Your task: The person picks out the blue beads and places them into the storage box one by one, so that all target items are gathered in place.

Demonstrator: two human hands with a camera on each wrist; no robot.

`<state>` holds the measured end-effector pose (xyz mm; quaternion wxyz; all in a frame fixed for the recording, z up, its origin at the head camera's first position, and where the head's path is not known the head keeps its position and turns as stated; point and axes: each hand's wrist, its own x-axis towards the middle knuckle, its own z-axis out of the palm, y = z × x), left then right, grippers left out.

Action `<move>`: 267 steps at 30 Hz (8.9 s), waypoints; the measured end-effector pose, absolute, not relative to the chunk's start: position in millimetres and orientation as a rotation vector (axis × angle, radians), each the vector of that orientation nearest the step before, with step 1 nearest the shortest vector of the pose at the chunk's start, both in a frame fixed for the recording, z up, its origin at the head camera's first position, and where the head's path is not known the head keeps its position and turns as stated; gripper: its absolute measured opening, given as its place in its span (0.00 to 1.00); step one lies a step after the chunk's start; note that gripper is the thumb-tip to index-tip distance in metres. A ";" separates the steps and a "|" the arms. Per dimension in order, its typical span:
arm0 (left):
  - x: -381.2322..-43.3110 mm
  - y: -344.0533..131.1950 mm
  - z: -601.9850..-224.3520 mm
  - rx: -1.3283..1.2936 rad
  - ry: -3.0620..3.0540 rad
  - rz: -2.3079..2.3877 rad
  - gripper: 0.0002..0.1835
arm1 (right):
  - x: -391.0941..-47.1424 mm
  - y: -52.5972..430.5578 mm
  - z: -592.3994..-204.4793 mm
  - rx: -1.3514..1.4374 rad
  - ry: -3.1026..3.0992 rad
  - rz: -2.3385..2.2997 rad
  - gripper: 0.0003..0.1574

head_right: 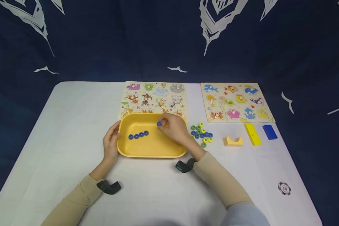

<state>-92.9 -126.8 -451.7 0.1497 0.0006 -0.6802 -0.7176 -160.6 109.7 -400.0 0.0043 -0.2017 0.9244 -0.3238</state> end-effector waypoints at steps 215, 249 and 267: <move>-88.4 -124.6 -445.5 -0.002 -1.997 -2.033 0.24 | -112.1 228.6 -467.7 0.084 3.426 -0.872 0.17; -91.8 -125.7 -448.1 0.000 -1.971 -2.043 0.24 | -136.0 84.4 -393.3 -0.865 2.938 -0.894 0.10; -91.7 -125.7 -446.0 -0.034 -1.989 -2.006 0.24 | -129.8 34.8 -420.7 -1.024 2.801 -0.523 0.13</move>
